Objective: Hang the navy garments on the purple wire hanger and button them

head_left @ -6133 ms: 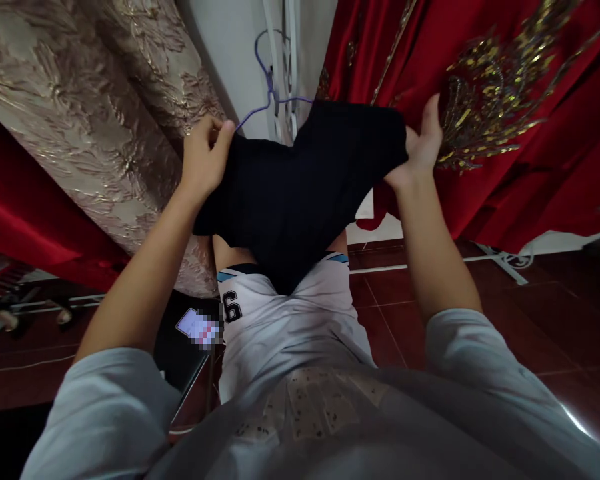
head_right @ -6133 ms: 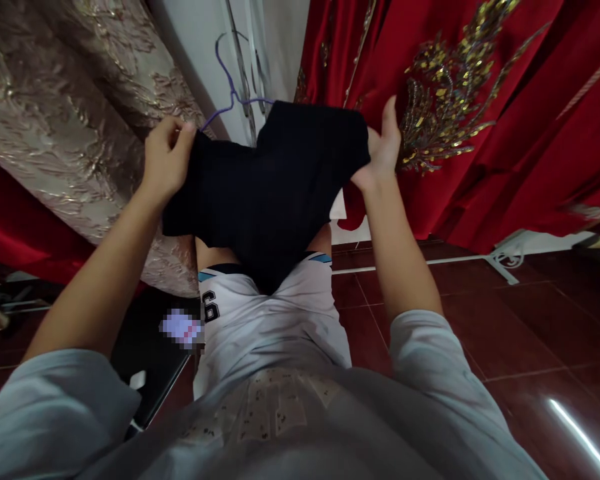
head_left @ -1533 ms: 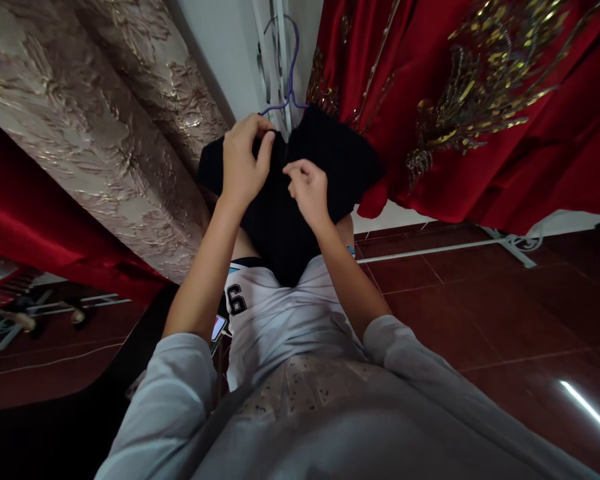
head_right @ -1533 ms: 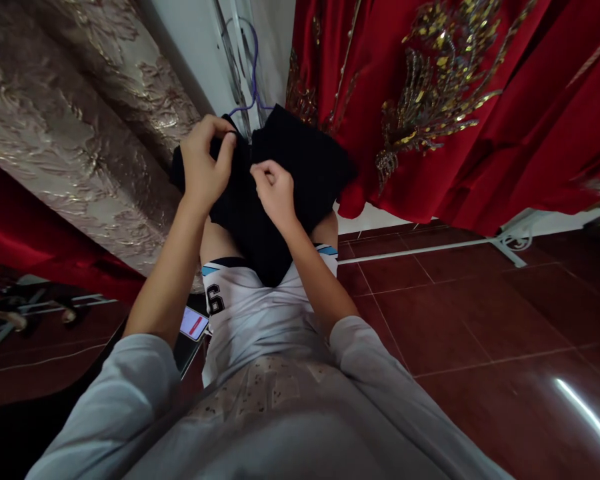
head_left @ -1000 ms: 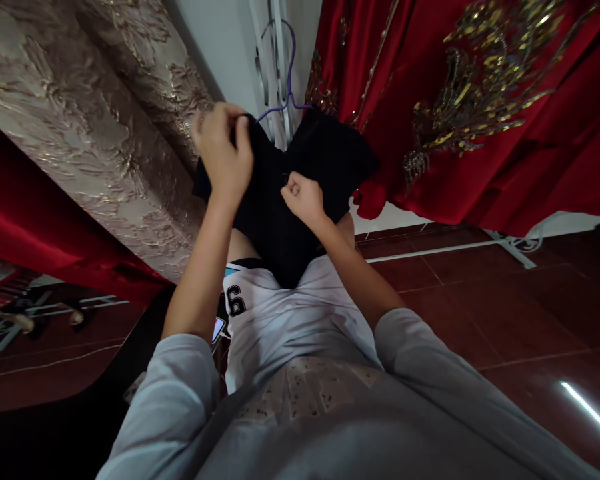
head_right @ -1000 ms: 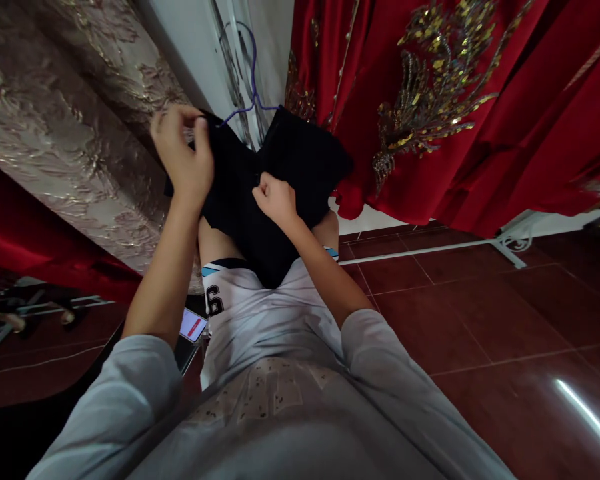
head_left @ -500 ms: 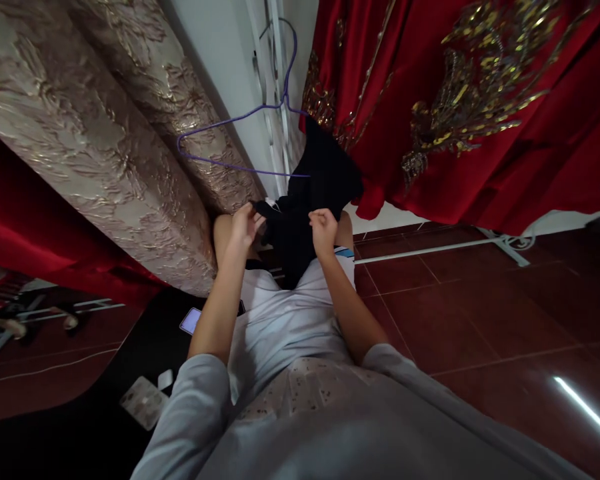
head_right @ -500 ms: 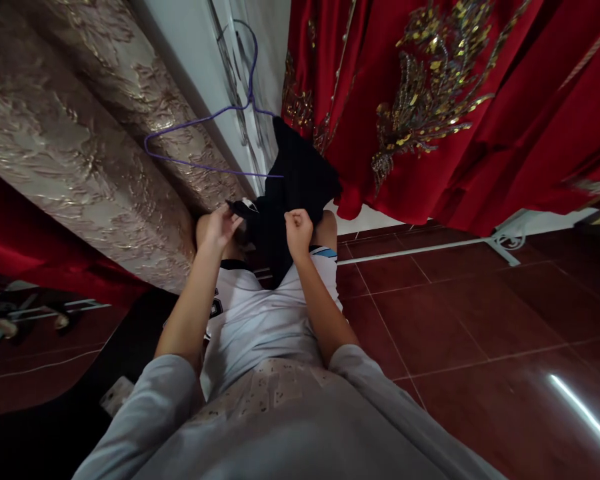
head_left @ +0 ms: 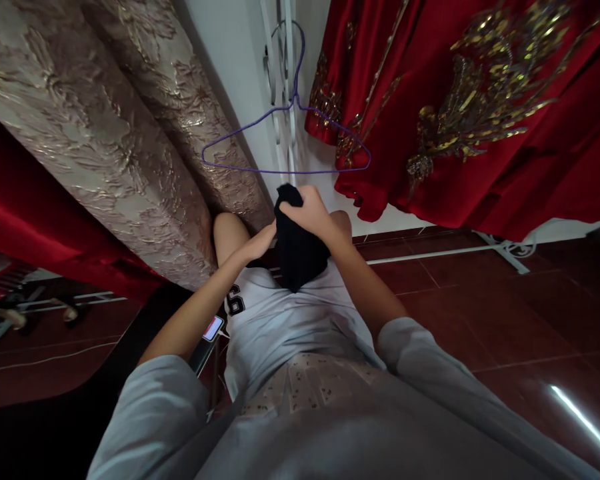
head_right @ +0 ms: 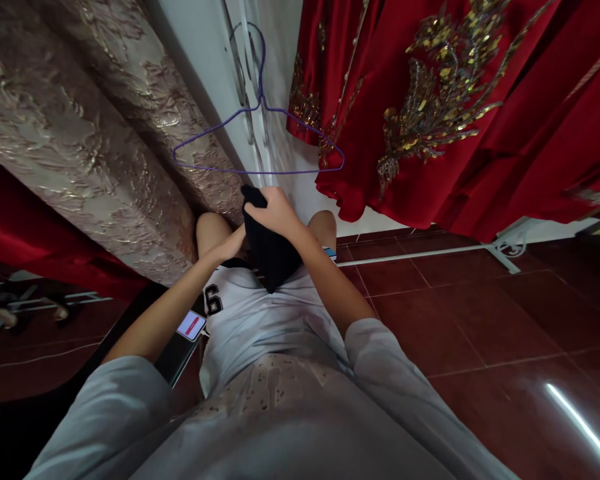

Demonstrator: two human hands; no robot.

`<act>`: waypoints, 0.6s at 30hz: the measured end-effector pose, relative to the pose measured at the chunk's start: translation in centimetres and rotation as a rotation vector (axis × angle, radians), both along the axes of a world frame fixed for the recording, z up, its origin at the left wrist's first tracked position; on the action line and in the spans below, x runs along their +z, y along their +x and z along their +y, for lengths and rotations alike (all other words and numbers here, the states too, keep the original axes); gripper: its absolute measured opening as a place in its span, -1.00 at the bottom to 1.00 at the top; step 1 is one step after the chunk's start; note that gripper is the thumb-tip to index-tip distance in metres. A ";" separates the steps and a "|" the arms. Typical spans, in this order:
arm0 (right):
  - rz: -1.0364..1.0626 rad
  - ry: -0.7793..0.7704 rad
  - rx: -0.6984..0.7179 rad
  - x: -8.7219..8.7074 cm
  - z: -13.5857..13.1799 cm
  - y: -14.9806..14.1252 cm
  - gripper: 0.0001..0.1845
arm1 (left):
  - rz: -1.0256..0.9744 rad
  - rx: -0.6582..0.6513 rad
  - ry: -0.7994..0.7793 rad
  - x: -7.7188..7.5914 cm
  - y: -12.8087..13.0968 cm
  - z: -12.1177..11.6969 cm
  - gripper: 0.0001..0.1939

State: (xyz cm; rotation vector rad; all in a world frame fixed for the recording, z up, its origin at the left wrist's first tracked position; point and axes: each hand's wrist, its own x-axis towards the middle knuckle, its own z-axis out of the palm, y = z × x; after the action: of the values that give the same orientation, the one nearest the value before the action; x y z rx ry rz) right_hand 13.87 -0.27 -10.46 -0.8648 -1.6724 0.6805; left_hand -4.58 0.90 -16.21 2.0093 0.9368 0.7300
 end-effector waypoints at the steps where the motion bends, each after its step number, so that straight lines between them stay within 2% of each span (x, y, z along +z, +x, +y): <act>1: 0.031 0.054 -0.048 0.3 1.1 0.0 -0.88 | 0.043 -0.036 -0.012 -0.4 -0.9 -0.2 -0.28; 2: 0.070 0.101 -0.094 0.4 2.4 0.0 -0.96 | 0.077 -0.065 -0.004 -0.4 -1.7 -0.3 -0.31; 4: 0.116 0.135 -0.126 0.3 5.2 0.2 -0.73 | 0.156 -0.100 0.031 0.0 -3.5 -0.6 -0.35; 6: 0.095 0.080 -0.087 -0.1 7.4 1.1 -0.64 | 0.290 -0.140 0.049 0.5 -5.3 -0.5 -0.39; 8: 0.060 0.011 -0.034 -0.4 8.5 2.7 -0.71 | 0.469 -0.184 0.036 0.7 -7.1 -0.3 -0.43; 10: 0.032 -0.015 -0.012 -0.3 8.4 4.9 -0.78 | 0.646 -0.187 0.049 0.7 -8.9 0.0 -0.49; 12: 0.016 -0.034 0.007 0.3 7.4 7.3 -0.83 | 0.804 -0.112 0.146 1.1 -10.4 0.4 -0.56; 14: 0.019 -0.087 0.034 1.2 6.1 9.5 -0.90 | 0.888 0.033 0.347 2.4 -11.7 1.0 -0.62; 16: 0.045 -0.143 0.048 2.0 5.0 11.0 -0.93 | 0.852 0.183 0.574 4.7 -12.7 1.8 -0.63; 18: 0.067 -0.157 0.054 2.5 4.3 11.6 -0.89 | 0.734 0.271 0.745 7.5 -12.9 2.7 -0.60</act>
State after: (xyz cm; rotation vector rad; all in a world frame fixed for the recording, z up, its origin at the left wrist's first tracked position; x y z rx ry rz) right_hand 25.45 4.05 -7.96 -0.8996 -1.6025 0.8774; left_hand -17.50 3.57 -8.67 2.9467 1.5352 0.5120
